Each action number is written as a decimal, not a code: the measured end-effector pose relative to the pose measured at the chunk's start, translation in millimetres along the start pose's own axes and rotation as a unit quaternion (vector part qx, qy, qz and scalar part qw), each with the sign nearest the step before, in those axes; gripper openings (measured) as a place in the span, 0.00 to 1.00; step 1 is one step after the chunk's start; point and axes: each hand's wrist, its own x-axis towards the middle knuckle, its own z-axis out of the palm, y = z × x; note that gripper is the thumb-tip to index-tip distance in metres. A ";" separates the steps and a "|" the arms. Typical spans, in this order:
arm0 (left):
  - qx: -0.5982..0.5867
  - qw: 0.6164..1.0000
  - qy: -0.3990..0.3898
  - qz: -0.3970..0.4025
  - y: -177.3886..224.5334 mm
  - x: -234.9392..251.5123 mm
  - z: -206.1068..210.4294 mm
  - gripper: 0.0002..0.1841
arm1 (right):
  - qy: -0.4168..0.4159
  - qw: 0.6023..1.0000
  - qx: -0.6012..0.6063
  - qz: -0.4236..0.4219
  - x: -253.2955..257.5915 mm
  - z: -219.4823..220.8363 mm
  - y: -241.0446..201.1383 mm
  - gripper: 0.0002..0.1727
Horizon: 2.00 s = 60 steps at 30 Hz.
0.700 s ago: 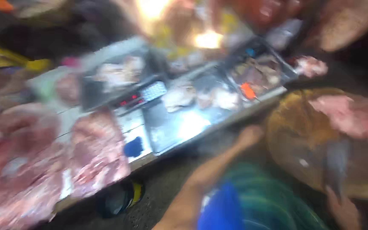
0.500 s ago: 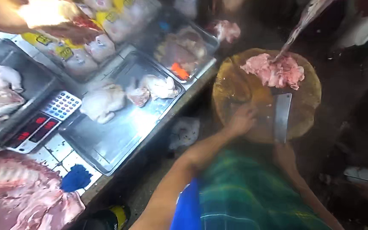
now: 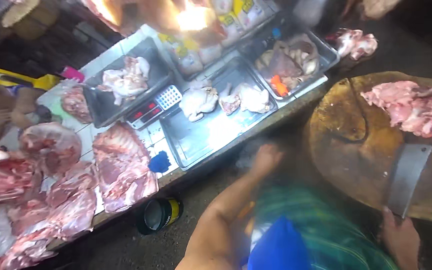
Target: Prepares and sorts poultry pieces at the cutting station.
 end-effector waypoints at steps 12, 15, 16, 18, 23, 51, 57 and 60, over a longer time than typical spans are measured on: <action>-0.292 0.773 0.167 -0.538 -188.6 139.8 -137.4 0.26 | 0.044 0.998 -0.037 0.022 3.1 9.1 -11.1 0.39; -0.283 0.777 0.140 -0.545 -194.3 157.4 -127.5 0.24 | 0.052 0.997 -0.061 0.018 4.6 10.9 -7.8 0.41; -0.274 0.781 0.140 -0.544 -191.4 158.4 -128.3 0.25 | 0.054 0.996 -0.065 0.015 4.3 10.9 -6.9 0.42; -0.300 0.788 0.154 -0.515 -180.5 156.1 -133.9 0.28 | 0.060 0.996 -0.059 0.014 4.2 11.3 -7.4 0.41; -0.429 0.820 0.182 -0.332 -132.0 112.1 -138.6 0.35 | 0.050 0.999 -0.008 0.009 4.2 7.7 -5.8 0.41; -0.049 0.995 -0.073 0.045 241.6 0.4 62.0 0.16 | -0.135 0.973 0.168 0.084 9.7 -56.1 54.5 0.31; 0.095 0.984 -0.144 0.035 252.3 53.2 67.7 0.16 | -0.101 0.982 0.153 0.053 12.9 -55.8 52.9 0.32; 0.057 0.989 -0.113 0.076 226.1 34.6 53.6 0.12 | -0.112 0.981 0.156 0.015 5.8 -49.7 46.7 0.31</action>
